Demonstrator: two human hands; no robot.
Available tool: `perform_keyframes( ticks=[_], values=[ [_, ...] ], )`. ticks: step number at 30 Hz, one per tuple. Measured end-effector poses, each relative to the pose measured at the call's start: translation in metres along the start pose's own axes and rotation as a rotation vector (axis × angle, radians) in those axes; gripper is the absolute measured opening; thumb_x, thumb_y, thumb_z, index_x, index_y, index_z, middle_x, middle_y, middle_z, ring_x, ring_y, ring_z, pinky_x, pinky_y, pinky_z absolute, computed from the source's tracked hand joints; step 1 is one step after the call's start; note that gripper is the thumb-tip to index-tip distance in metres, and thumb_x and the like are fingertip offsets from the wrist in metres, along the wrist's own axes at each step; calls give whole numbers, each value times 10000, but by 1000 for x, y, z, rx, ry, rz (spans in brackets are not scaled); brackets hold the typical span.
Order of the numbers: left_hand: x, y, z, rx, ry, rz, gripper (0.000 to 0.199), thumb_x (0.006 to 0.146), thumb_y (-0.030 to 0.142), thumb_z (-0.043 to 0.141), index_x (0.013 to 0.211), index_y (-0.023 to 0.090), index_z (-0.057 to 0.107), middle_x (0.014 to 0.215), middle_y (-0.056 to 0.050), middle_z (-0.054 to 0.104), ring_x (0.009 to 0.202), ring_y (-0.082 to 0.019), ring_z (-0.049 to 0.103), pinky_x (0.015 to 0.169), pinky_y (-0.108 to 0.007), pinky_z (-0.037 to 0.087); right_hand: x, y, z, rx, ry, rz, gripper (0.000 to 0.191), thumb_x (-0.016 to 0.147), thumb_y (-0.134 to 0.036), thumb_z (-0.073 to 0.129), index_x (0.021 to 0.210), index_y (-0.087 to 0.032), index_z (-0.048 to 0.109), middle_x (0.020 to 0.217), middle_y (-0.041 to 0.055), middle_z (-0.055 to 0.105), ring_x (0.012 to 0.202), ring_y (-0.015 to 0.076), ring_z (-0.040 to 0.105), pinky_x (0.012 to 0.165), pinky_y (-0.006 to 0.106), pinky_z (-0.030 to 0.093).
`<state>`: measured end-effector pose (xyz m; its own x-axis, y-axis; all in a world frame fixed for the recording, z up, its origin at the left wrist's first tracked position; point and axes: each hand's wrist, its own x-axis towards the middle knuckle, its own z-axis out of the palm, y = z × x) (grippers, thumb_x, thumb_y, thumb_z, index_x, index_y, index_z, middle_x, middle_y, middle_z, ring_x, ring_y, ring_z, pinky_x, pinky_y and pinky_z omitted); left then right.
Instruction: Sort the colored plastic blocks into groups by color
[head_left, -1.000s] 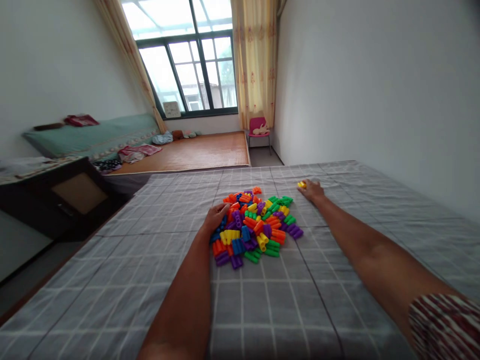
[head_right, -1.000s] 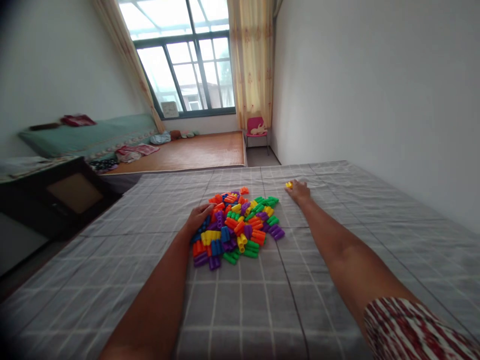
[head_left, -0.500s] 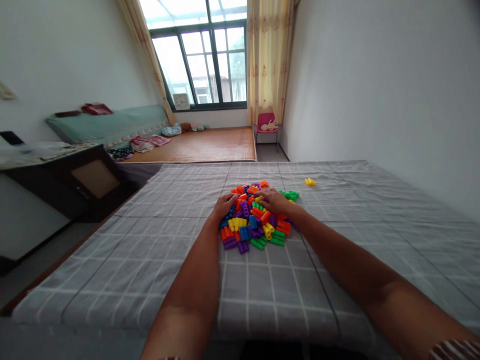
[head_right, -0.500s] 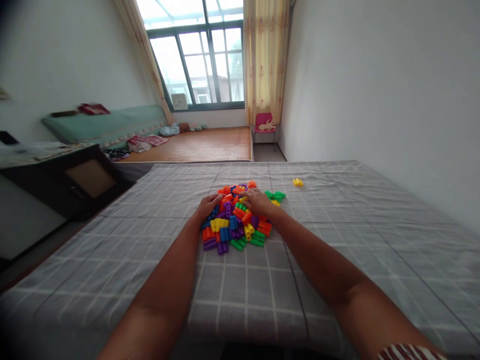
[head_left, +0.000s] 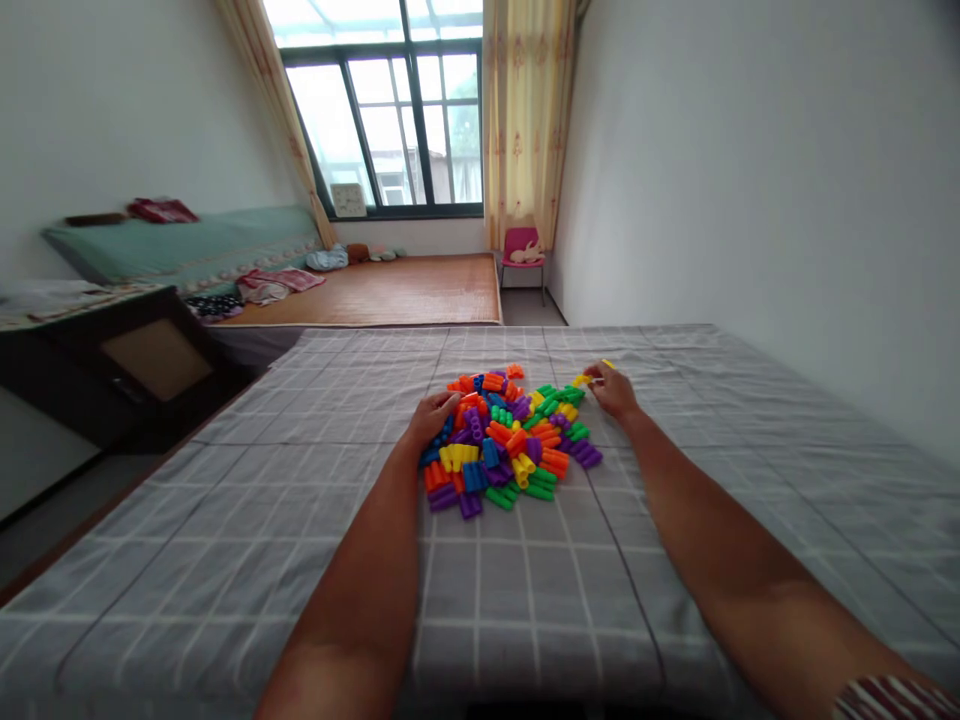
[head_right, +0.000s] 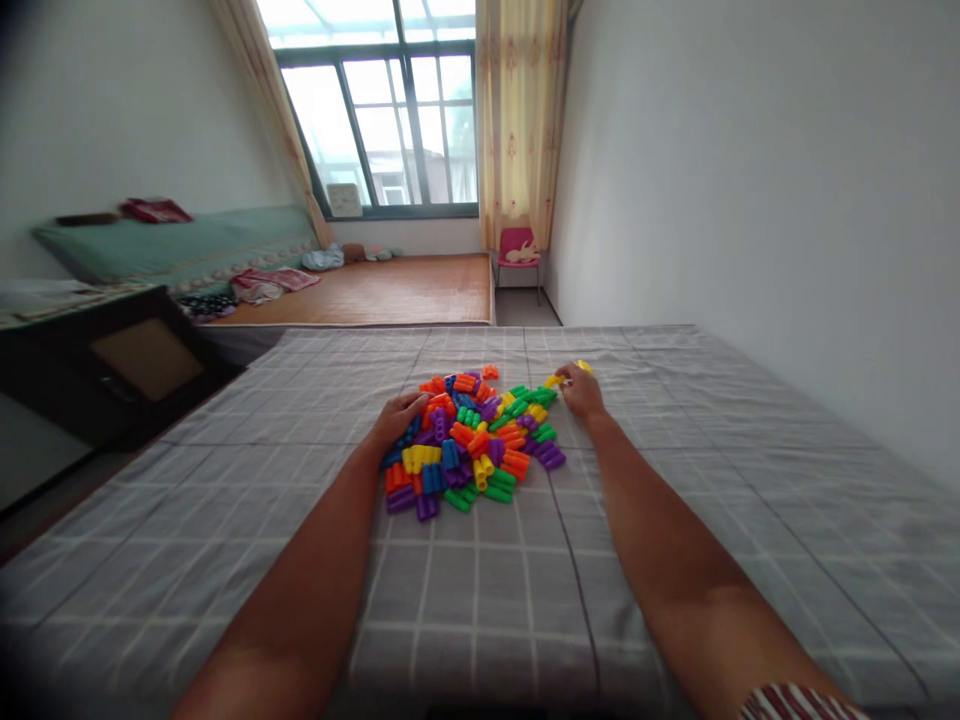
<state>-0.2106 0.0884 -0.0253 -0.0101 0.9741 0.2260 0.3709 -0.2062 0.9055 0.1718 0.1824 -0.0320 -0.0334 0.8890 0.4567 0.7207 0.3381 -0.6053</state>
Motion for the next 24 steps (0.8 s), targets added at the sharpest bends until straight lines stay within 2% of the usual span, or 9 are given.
perform_keyframes(
  ticks=[2,5,8,10,12,15,20,24],
  values=[
    [-1,2,0,-4,0,-4,539,737,640,601,943,171,765,923,-40,747,902,-227,653,807,-291,491,-1,22,1,-24,-20,29,342,647,-56,498,912,-194,665,949,50,719,915,207,665,848,347,528],
    [-2,4,-1,-13,-5,-15,553,726,653,607,948,171,762,906,-39,748,882,-231,657,788,-298,500,0,37,2,-14,71,67,398,659,-53,464,970,-186,674,1000,57,725,953,202,664,924,362,502],
    [-3,5,-1,-17,2,-27,566,710,663,618,955,172,758,945,-47,750,914,-243,659,812,-309,503,3,34,6,49,133,148,299,794,-187,468,1018,-192,666,1008,66,726,885,193,671,865,359,529],
    [-3,5,-2,-8,9,-28,570,703,672,620,940,172,758,958,-52,750,934,-248,659,830,-312,502,2,28,10,76,92,159,314,849,-329,500,1088,-193,651,1017,79,723,822,186,670,811,350,543],
    [-4,6,-2,-12,8,-34,572,702,675,620,937,172,757,962,-53,749,934,-246,659,828,-311,504,-1,22,16,55,7,100,397,837,-417,564,1154,-189,636,1050,94,715,770,176,663,805,350,540],
    [-5,8,-1,-43,2,-46,574,701,671,627,948,170,757,957,-52,748,912,-242,660,807,-310,510,-5,16,21,-12,-88,9,397,819,-430,611,1134,-191,652,1072,88,705,776,174,655,845,366,519],
    [-6,12,-1,-53,20,-40,547,671,664,660,907,182,766,910,-45,752,891,-237,660,807,-307,508,-5,16,23,18,-114,127,272,811,-419,620,964,-196,652,907,27,705,760,161,658,761,317,526],
    [-5,11,-1,-63,21,-45,548,663,673,661,901,190,768,909,-45,751,880,-230,657,786,-297,512,-4,15,25,110,-71,144,242,792,-374,616,943,-184,622,976,42,692,769,153,657,751,313,533]
  ],
)
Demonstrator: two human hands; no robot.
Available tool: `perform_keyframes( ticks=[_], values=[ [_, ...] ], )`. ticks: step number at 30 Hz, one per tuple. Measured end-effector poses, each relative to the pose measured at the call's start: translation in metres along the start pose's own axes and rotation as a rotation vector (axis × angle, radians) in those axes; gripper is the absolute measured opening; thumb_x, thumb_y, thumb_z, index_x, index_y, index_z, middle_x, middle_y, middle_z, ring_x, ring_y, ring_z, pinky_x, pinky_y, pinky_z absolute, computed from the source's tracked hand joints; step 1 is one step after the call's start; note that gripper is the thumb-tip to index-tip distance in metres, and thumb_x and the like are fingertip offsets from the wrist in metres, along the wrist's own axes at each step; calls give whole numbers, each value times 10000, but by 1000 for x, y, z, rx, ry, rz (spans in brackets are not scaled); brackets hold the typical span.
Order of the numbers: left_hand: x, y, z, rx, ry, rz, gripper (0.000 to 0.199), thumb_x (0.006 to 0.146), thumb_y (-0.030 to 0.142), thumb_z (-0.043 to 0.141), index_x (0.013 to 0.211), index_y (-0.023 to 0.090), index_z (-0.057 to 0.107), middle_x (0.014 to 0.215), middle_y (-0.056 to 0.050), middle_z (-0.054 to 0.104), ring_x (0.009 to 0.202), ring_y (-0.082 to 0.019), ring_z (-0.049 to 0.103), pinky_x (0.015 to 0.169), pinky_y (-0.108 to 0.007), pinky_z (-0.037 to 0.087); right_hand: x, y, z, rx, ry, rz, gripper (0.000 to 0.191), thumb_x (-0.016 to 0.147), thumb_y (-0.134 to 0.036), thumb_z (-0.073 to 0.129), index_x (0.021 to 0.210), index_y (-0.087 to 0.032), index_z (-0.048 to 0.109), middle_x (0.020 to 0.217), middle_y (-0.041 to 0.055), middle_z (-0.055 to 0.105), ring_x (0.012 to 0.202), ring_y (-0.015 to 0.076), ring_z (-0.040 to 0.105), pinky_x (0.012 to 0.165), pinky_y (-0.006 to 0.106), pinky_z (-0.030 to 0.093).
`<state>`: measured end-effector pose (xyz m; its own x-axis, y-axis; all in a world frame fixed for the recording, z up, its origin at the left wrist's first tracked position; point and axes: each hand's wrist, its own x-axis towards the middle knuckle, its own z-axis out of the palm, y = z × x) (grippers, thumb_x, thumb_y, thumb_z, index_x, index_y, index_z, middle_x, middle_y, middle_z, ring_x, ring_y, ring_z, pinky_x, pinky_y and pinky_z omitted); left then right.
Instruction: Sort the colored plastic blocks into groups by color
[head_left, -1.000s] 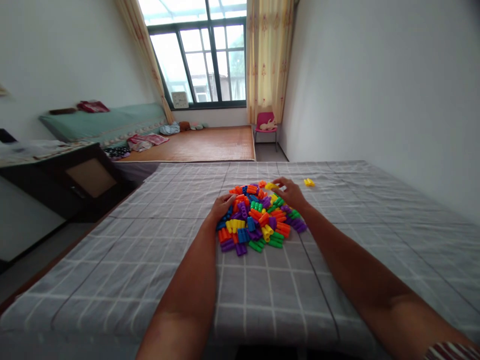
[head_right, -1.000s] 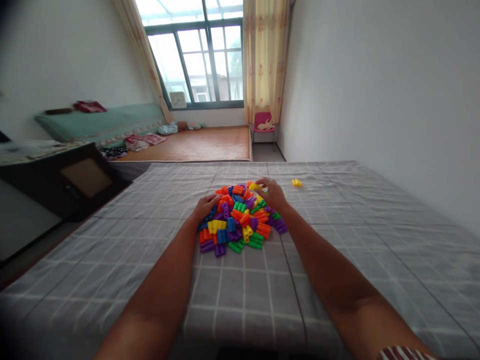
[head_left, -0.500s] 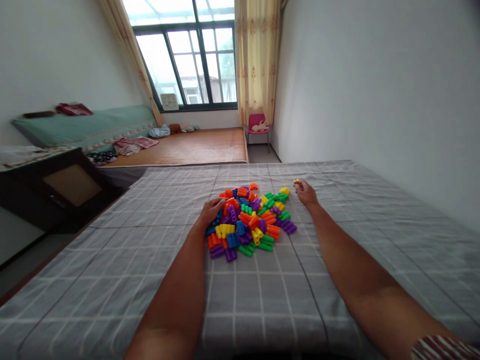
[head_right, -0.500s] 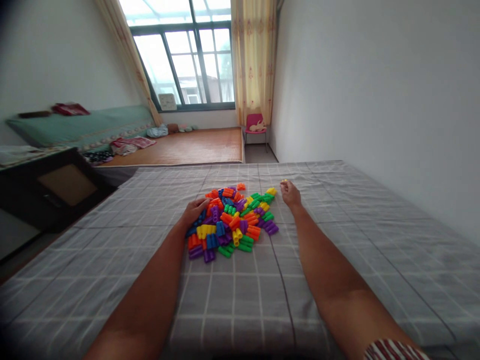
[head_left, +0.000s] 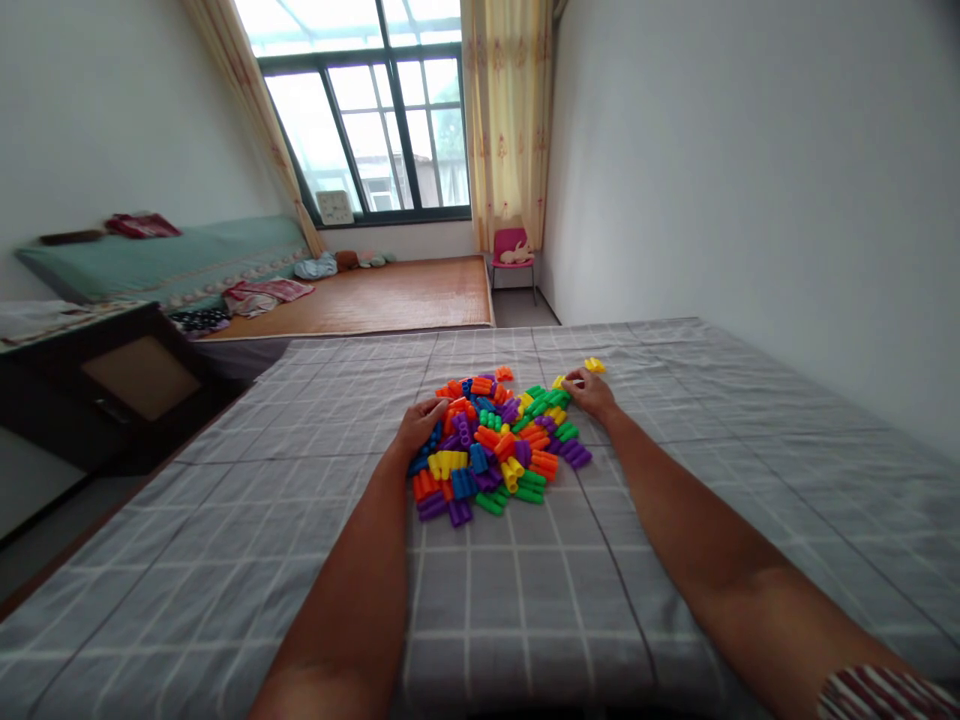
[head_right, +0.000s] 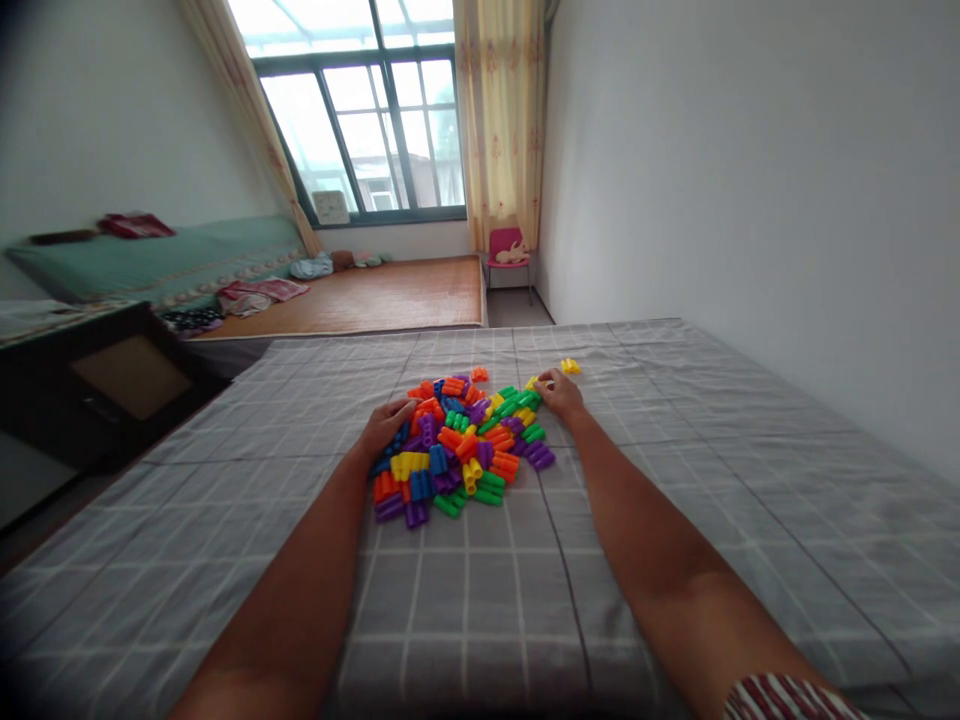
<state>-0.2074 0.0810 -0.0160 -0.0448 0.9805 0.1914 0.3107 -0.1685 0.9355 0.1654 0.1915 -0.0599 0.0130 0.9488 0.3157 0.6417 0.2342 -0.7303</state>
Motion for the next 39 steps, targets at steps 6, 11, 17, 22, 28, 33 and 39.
perform_keyframes(
  ticks=[6,11,17,22,28,33,39],
  values=[
    [0,-1,-1,21,-11,6,536,686,657,644,904,184,769,881,-39,744,864,-226,653,768,-294,512,3,-3,7,206,61,9,335,681,-262,634,998,-157,618,1057,78,671,772,157,642,746,338,559],
    [0,1,-2,40,-18,13,494,715,622,628,906,189,772,902,-36,745,876,-223,655,774,-282,506,21,16,-15,271,308,108,299,695,-222,555,971,-146,641,1032,96,693,809,174,654,790,358,559],
    [1,-2,-2,48,-20,17,469,731,601,617,912,198,773,916,-34,745,901,-230,651,784,-283,503,54,53,-58,68,502,314,315,669,-161,535,946,-128,680,1001,136,712,864,229,663,805,370,537],
    [3,-5,-3,45,-9,36,462,704,621,636,861,208,771,887,-35,744,916,-238,642,798,-288,501,56,63,-69,-149,325,311,266,680,-172,538,880,-151,713,932,119,728,901,260,665,876,401,506],
    [2,-4,-3,35,-23,35,486,711,637,632,870,199,768,866,-30,741,862,-226,647,790,-289,502,37,70,-68,-265,314,179,327,741,-283,556,1001,-160,710,954,107,728,880,248,659,856,383,511],
    [1,-3,-4,49,-20,29,490,703,644,639,887,209,773,888,-30,749,897,-245,649,815,-309,507,31,71,-64,-360,204,54,388,716,-204,568,1081,-192,699,937,72,738,864,233,669,868,373,507],
    [-1,1,-3,49,-4,-4,499,683,651,654,871,203,766,879,-32,749,917,-246,656,821,-311,511,33,70,-60,-414,184,9,445,756,-151,517,1171,-173,678,1064,99,723,957,254,663,922,400,492]
  ],
)
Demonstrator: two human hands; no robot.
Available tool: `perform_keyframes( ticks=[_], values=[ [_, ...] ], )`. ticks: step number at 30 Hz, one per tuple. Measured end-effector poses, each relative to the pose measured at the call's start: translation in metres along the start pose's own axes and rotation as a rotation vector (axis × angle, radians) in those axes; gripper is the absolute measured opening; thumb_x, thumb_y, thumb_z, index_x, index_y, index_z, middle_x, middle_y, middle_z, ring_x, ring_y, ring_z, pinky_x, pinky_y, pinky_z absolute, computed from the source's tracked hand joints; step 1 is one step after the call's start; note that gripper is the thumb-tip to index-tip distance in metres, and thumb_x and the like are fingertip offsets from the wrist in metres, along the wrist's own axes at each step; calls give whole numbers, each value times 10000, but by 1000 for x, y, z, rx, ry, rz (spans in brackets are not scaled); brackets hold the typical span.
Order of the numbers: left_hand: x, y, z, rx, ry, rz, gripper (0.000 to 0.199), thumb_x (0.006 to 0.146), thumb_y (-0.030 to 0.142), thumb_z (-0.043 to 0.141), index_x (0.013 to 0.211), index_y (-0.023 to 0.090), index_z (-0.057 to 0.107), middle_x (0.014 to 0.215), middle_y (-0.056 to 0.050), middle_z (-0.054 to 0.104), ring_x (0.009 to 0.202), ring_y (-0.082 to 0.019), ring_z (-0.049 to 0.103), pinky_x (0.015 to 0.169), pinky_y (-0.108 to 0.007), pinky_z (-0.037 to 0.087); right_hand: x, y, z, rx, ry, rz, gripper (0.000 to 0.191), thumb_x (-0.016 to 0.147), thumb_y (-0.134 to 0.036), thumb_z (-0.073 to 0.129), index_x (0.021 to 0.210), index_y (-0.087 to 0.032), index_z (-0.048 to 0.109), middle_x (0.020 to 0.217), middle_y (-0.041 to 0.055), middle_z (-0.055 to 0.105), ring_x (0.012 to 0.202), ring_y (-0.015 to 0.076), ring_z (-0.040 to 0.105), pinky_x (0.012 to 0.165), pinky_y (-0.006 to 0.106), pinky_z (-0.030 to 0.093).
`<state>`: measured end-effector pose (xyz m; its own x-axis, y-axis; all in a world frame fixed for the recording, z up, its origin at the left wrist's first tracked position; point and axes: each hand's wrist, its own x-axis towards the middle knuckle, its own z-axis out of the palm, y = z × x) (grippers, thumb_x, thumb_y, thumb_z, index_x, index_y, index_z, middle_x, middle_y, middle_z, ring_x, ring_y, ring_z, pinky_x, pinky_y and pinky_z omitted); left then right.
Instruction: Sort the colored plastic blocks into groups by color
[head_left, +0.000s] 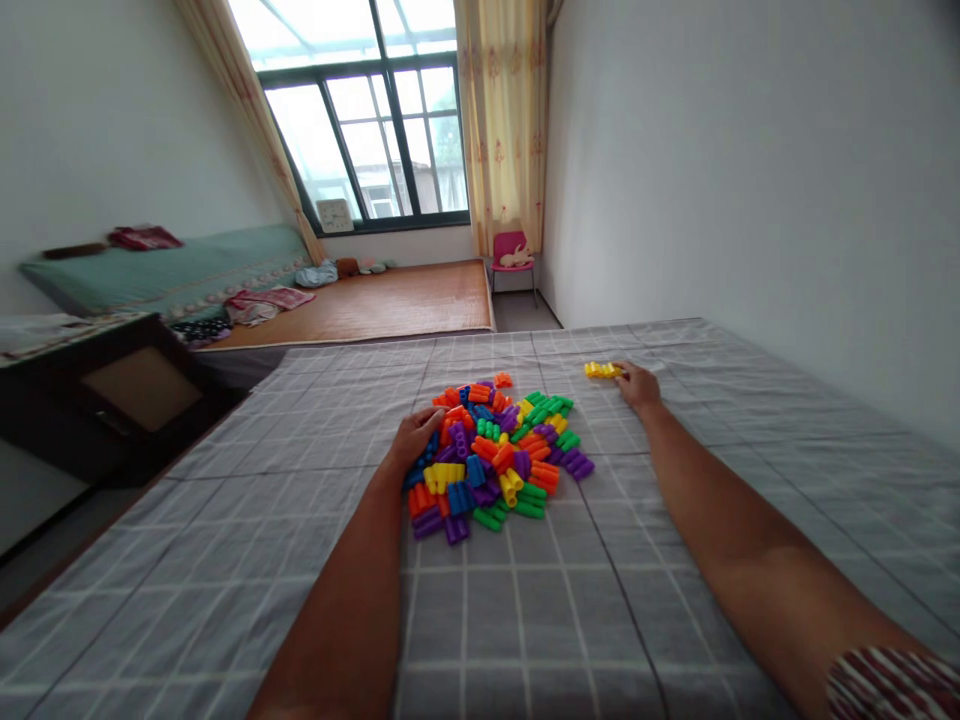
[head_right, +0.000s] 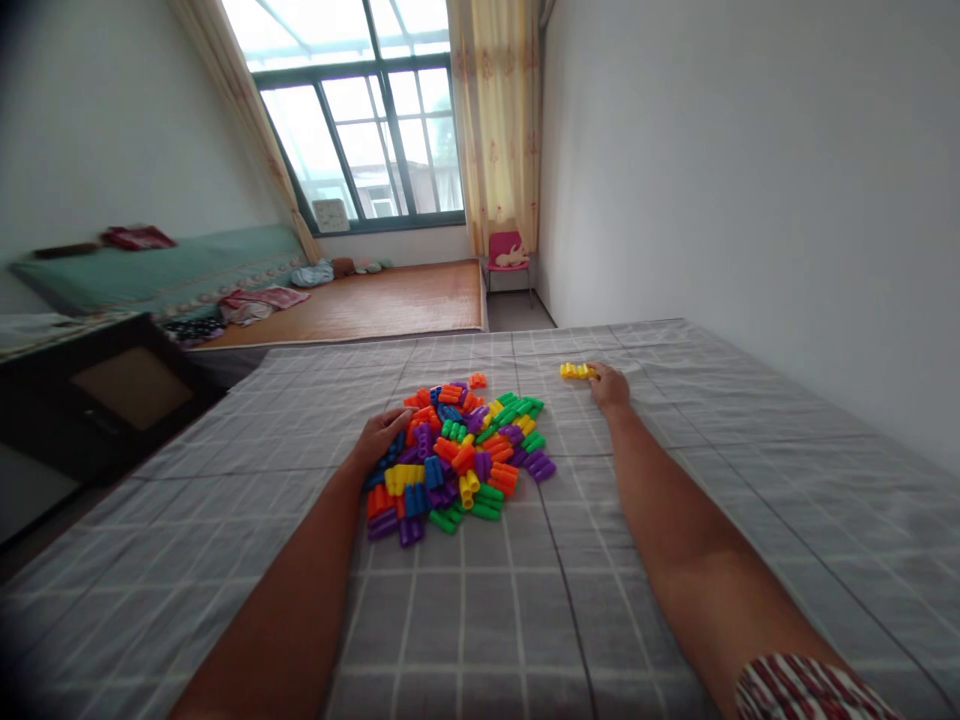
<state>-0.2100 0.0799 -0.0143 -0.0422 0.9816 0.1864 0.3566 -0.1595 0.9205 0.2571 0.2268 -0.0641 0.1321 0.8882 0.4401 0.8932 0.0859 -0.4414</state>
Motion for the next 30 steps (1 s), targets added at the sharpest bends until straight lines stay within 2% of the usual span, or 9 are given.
perform_keyframes(
  ticks=[4,6,9,12,14,18,22,26,30],
  values=[
    [-2,5,1,-75,31,15,484,690,646,657,876,214,767,994,-45,749,1059,-271,625,926,-340,479,1,-10,-8,17,56,-77,489,739,-63,482,1185,-152,664,1183,118,685,1078,263,628,1020,447,430],
    [-2,6,-1,-207,48,-14,530,712,662,627,943,205,761,1096,-69,729,1129,-280,602,947,-356,472,1,-24,-15,81,57,-92,433,770,-86,483,1157,-142,668,1166,124,689,1031,254,644,992,439,453],
    [0,3,-9,-361,93,-90,613,746,694,548,1037,187,733,1218,-108,681,1163,-279,597,929,-374,480,-3,-54,-22,273,-187,-215,303,837,-228,532,1090,-171,690,1065,82,724,909,214,672,880,370,522],
    [3,-2,-18,-401,218,-95,564,721,646,604,1040,195,719,1299,-116,635,1241,-271,548,956,-364,453,-14,-83,-24,348,-460,-361,280,845,-369,585,1032,-208,718,1015,56,737,894,212,673,850,360,534],
    [3,-6,-21,-420,277,-85,531,696,608,651,1022,194,717,1300,-124,633,1258,-273,536,961,-362,444,-22,-96,-24,358,-587,-374,306,821,-405,625,1045,-220,723,1018,56,738,883,219,678,829,364,543],
    [4,-10,-21,-449,272,-117,498,673,576,691,967,175,719,1190,-136,690,1170,-277,602,930,-366,467,-32,-107,-23,546,-756,-408,483,732,-362,718,1195,-234,666,1173,48,695,978,230,670,838,363,553],
    [6,-13,-21,-509,298,-129,440,668,518,720,933,168,707,1154,-131,700,1110,-257,635,868,-337,492,-32,-107,-20,723,-767,-426,483,743,-271,678,1219,-198,644,1200,63,684,1071,230,643,920,384,527],
    [7,-15,-24,-634,369,-151,357,655,432,743,888,165,697,1114,-116,710,1037,-229,663,801,-297,499,-28,-102,-11,622,-654,-396,337,739,-189,635,1068,-180,707,1050,65,732,964,217,678,903,358,531],
    [9,-18,-25,-674,383,-161,302,660,375,740,869,161,700,1061,-103,721,969,-207,678,775,-283,497,-26,-96,-5,500,-620,-336,334,727,-163,632,1050,-180,716,968,54,749,896,221,686,815,317,550]
  ],
)
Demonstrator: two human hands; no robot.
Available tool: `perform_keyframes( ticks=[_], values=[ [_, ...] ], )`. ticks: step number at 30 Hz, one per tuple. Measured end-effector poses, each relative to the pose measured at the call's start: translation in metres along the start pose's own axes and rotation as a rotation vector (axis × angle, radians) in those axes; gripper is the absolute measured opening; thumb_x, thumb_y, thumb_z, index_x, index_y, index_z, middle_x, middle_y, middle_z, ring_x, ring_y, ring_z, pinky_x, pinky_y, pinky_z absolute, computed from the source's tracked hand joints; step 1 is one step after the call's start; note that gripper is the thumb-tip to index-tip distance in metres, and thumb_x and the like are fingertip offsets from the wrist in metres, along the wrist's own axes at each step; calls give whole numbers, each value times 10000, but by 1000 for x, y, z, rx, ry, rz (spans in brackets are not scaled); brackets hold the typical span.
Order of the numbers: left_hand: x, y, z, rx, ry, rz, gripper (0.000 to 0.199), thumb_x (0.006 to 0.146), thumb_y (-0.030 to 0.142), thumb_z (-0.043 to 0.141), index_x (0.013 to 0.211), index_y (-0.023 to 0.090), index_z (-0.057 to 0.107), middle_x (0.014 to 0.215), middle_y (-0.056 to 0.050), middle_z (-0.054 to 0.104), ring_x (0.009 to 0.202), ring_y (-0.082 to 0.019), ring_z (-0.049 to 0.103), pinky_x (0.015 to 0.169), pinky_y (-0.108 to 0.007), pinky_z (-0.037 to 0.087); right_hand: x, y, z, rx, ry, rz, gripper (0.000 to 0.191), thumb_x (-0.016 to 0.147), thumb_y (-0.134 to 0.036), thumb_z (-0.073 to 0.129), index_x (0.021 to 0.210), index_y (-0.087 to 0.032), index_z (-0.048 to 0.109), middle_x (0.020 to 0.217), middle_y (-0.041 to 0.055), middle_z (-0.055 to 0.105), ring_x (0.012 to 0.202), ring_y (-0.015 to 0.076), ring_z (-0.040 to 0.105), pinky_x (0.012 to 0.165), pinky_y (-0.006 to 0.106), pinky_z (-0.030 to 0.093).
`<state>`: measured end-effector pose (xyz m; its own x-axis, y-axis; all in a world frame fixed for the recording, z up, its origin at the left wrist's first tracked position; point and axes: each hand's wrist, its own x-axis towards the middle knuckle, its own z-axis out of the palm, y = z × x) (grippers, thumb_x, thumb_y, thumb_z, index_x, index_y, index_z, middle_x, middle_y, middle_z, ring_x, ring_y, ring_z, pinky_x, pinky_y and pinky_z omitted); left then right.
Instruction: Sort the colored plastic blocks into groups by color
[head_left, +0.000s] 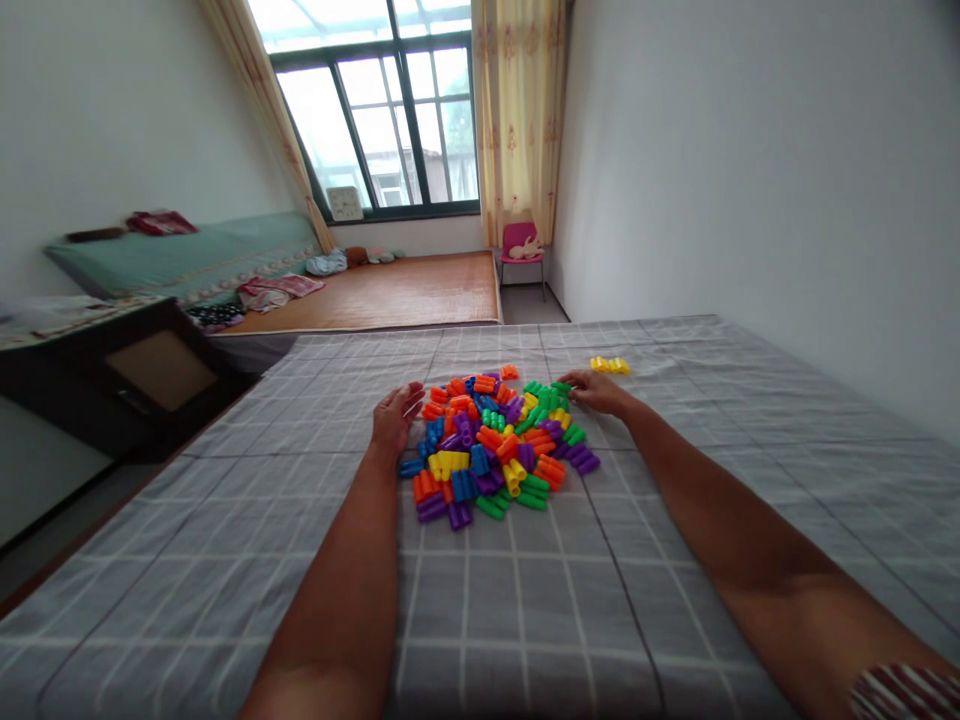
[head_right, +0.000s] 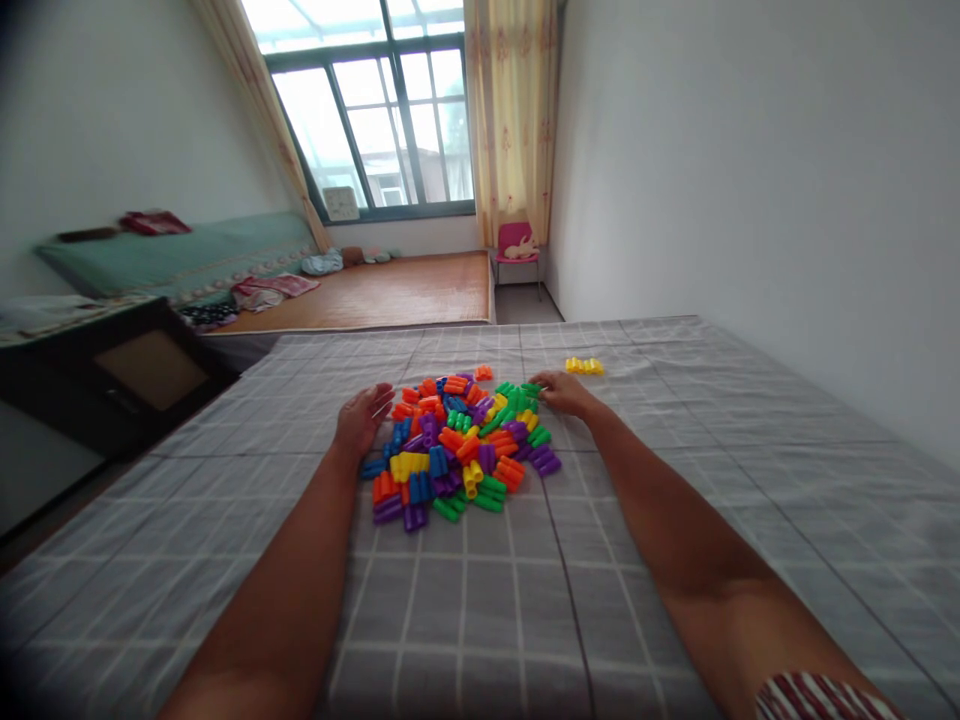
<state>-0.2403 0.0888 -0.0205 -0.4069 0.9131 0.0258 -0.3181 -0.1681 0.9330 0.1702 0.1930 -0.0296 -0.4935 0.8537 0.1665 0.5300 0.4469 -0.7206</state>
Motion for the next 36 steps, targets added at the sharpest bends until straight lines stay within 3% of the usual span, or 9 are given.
perform_keyframes(
  ticks=[6,11,17,19,21,25,27,31,36],
  values=[
    [3,-3,0,31,-15,-5,300,675,368,727,876,147,701,1021,-110,727,924,-197,685,768,-284,496,1,13,-9,-178,20,81,297,776,-268,642,1044,-179,733,997,54,749,915,224,682,823,310,544],
    [4,-4,-2,35,-25,-9,297,673,364,738,872,145,704,993,-110,732,920,-197,687,777,-294,505,0,16,-10,-278,116,89,355,786,-202,629,1133,-174,696,1130,95,714,909,203,684,850,315,533],
    [2,-3,0,17,-30,-11,277,668,326,745,864,131,720,945,-99,738,860,-173,686,771,-278,514,-1,9,1,-310,75,49,368,717,-157,671,1082,-196,705,1025,47,742,851,189,686,815,291,532],
    [2,-2,0,16,-23,-11,273,662,314,750,860,129,720,923,-96,740,842,-173,687,769,-284,518,1,8,-5,-318,138,52,351,704,-152,673,1049,-204,705,1021,37,741,850,182,684,807,280,529],
    [3,-2,0,16,-19,-11,267,656,308,757,851,130,719,904,-92,742,837,-177,687,770,-291,523,0,12,-22,-323,285,87,325,715,-179,668,1038,-204,694,1023,40,737,850,181,681,795,279,529],
    [4,-3,-2,18,-35,-14,264,654,308,768,845,132,724,892,-83,742,833,-170,685,787,-289,527,-24,49,-73,-395,727,305,336,738,-228,640,1067,-164,657,1034,91,726,862,215,678,802,327,525],
    [4,-3,-2,20,-36,-17,267,654,309,770,850,133,728,898,-81,742,830,-164,683,794,-285,529,-44,75,-92,-473,851,446,326,731,-214,621,1050,-153,662,1013,112,725,886,243,674,832,360,513],
    [5,-4,-4,36,-35,-16,275,647,316,778,850,136,731,904,-85,743,836,-172,684,811,-300,538,-72,115,-99,-523,826,647,266,711,-245,626,963,-187,687,946,102,726,884,268,667,813,384,507],
    [6,-4,-5,57,-34,-16,275,653,322,780,847,134,723,894,-83,742,835,-176,689,846,-324,537,-72,127,-94,-482,777,683,350,700,-302,666,1042,-229,667,1022,84,719,936,266,658,812,386,504]
  ],
)
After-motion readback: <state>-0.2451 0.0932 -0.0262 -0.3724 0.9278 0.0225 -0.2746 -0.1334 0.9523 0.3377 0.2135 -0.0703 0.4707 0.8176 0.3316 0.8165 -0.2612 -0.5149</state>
